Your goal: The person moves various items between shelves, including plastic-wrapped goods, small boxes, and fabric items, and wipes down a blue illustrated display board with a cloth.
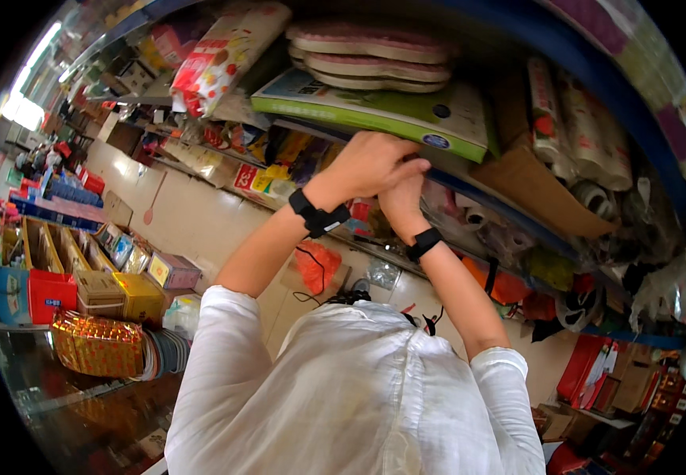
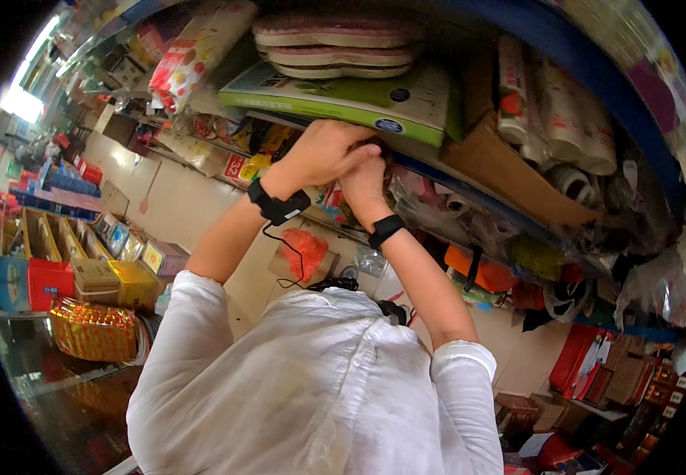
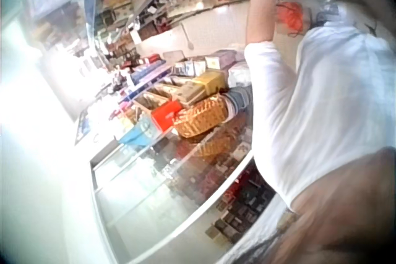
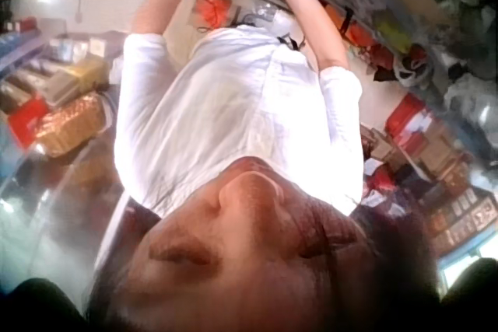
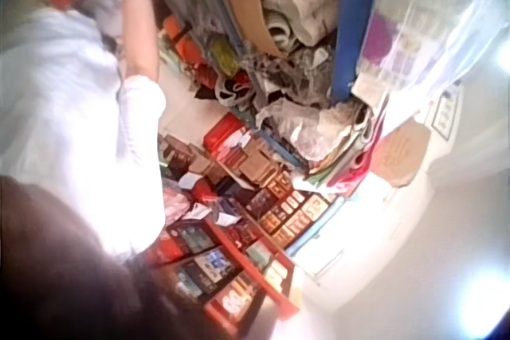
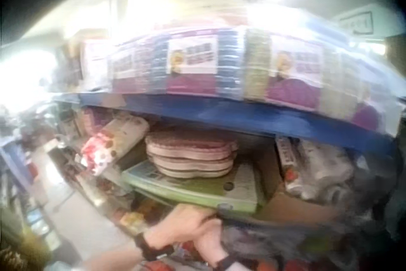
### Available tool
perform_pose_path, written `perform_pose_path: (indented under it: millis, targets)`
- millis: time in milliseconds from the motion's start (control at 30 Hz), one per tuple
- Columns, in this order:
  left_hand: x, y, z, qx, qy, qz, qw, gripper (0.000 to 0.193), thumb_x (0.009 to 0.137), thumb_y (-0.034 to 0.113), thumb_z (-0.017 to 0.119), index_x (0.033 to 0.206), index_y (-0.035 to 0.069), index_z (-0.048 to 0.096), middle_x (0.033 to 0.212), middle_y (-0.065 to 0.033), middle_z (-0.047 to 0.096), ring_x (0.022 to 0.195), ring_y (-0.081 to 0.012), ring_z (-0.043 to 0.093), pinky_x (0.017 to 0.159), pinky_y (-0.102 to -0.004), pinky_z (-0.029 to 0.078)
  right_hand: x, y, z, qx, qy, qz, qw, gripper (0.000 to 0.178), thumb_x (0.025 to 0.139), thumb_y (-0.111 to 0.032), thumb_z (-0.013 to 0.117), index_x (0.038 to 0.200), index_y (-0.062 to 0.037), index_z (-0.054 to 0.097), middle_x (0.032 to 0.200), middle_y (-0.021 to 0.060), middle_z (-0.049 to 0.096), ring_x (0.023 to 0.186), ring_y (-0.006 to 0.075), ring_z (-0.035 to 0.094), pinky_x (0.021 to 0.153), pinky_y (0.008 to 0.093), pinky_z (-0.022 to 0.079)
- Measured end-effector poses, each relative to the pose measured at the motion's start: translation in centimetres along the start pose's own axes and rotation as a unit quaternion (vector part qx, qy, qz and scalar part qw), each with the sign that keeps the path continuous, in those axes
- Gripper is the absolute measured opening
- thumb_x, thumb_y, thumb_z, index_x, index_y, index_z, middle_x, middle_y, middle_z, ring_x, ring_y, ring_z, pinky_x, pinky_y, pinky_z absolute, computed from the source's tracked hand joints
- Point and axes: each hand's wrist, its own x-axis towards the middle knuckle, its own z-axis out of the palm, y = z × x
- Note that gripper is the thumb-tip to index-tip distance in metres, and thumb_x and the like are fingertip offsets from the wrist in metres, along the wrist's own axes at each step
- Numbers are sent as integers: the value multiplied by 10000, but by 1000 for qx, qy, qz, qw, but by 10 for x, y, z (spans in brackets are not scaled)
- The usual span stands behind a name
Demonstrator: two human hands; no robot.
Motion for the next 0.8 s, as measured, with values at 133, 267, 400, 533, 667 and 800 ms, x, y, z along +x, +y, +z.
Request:
perform_pose_path:
  millis: [133, 267, 400, 533, 667, 800]
  targets:
    - [0, 0, -5, -3, -42, -28, 999, 394, 942, 392, 642, 1078, 29, 715, 1059, -220, 698, 1002, -427, 644, 861, -488, 516, -3, -7, 25, 73, 101, -93, 988, 209, 808, -118, 679, 984, -7, 703, 1019, 163, 659, 992, 339, 632, 747, 424, 580]
    - [0, -7, -3, -20, -34, -2, 999, 470, 939, 448, 642, 1099, 12, 713, 1115, -218, 683, 1034, -427, 635, 895, -481, 513, -3, -13, 21, -48, 1, -96, 994, 185, 800, -108, 680, 959, -15, 700, 1005, 155, 660, 968, 326, 639, 739, 416, 576]
    - [0, -7, -1, -32, -16, 18, 999, 568, 950, 530, 609, 1094, -10, 710, 1096, -238, 682, 1029, -436, 635, 899, -482, 515, 2, -22, 20, -125, -18, -106, 986, 161, 791, -98, 681, 933, -23, 696, 991, 147, 662, 945, 313, 647, 732, 409, 571]
    - [-1, -9, 3, -32, 10, 42, 999, 602, 967, 546, 574, 1044, -38, 700, 1030, -236, 678, 978, -425, 645, 850, -488, 527, 16, -37, 32, -202, -9, -116, 972, 137, 783, -88, 682, 907, -30, 693, 977, 139, 663, 921, 300, 655, 724, 401, 566]
    - [-1, -12, 3, -46, 33, 64, 996, 589, 961, 534, 591, 1042, -42, 687, 1028, -246, 669, 981, -425, 642, 853, -490, 523, 43, -59, 49, -286, 19, -132, 949, 115, 774, -78, 683, 882, -38, 689, 963, 131, 665, 898, 287, 662, 716, 393, 561]
    - [0, -10, -1, -49, 20, 52, 997, 584, 949, 526, 611, 1028, -50, 672, 1033, -250, 664, 992, -426, 638, 855, -493, 520, 57, -86, 74, -268, 23, -128, 955, 98, 761, -65, 689, 856, -47, 687, 943, 122, 662, 881, 277, 667, 710, 386, 557]
